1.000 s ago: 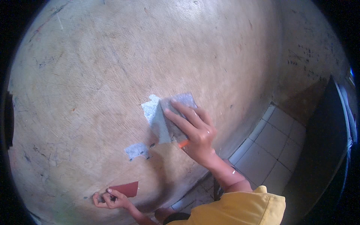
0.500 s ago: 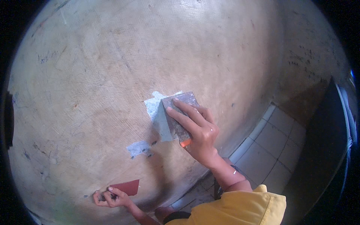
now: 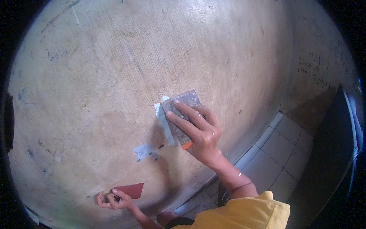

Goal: The person applies filler to holes in a wall using a metal putty knife and a plastic scraper, smoothing the material across the surface.

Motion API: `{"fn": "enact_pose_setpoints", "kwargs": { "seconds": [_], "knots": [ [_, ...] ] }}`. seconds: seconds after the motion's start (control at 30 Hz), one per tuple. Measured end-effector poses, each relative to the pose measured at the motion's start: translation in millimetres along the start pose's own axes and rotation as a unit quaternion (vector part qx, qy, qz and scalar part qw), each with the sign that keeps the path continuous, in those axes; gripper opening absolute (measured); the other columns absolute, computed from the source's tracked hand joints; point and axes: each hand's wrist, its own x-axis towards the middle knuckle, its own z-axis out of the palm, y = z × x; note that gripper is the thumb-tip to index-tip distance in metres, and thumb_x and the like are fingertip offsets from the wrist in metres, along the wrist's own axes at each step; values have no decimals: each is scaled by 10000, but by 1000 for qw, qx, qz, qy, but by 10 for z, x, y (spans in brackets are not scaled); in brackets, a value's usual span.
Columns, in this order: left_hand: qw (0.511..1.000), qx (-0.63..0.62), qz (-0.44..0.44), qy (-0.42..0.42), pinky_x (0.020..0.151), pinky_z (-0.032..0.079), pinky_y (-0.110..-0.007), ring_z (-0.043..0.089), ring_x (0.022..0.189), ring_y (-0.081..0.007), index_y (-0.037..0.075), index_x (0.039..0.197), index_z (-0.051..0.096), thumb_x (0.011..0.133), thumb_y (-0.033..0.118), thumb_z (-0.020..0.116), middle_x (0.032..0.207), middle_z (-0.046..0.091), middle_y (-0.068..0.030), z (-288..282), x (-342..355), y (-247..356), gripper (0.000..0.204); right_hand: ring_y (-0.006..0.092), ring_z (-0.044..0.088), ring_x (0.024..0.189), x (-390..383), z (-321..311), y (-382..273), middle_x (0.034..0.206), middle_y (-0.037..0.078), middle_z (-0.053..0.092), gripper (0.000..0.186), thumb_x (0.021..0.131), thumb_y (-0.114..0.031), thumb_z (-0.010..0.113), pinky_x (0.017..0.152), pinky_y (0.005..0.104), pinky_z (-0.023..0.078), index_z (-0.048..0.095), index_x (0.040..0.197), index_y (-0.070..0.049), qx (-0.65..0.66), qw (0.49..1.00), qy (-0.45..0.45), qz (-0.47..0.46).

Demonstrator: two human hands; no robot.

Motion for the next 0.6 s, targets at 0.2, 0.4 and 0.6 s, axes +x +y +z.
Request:
{"fn": "enact_pose_setpoints", "kwargs": {
  "seconds": [0.2,0.4,0.6],
  "knots": [
    [1000,6,-3,8,756,399,-444,464,933,-316,27,605,405,893,269,545,1060,419,-201,16,3,23,401,209,589,849,-30,-9,-44,1076,41,656,381,616,-170,722,761,301,479,715,997,-173,1,1000,-5,-2],
    [1000,17,2,3,783,392,-461,457,934,-324,43,607,405,886,297,551,1050,418,-199,-35,33,11,405,224,595,867,-64,-55,-67,1062,55,656,344,649,-173,687,761,303,481,713,992,-162,-1,1000,-31,-1],
    [1000,17,-6,-13,731,416,-419,463,954,-310,22,593,391,889,242,549,1083,414,-207,-18,-19,27,402,239,589,888,149,-42,-36,1060,48,655,373,651,-134,681,753,303,488,703,1023,-151,11,999,-32,-11]
  ]
}}
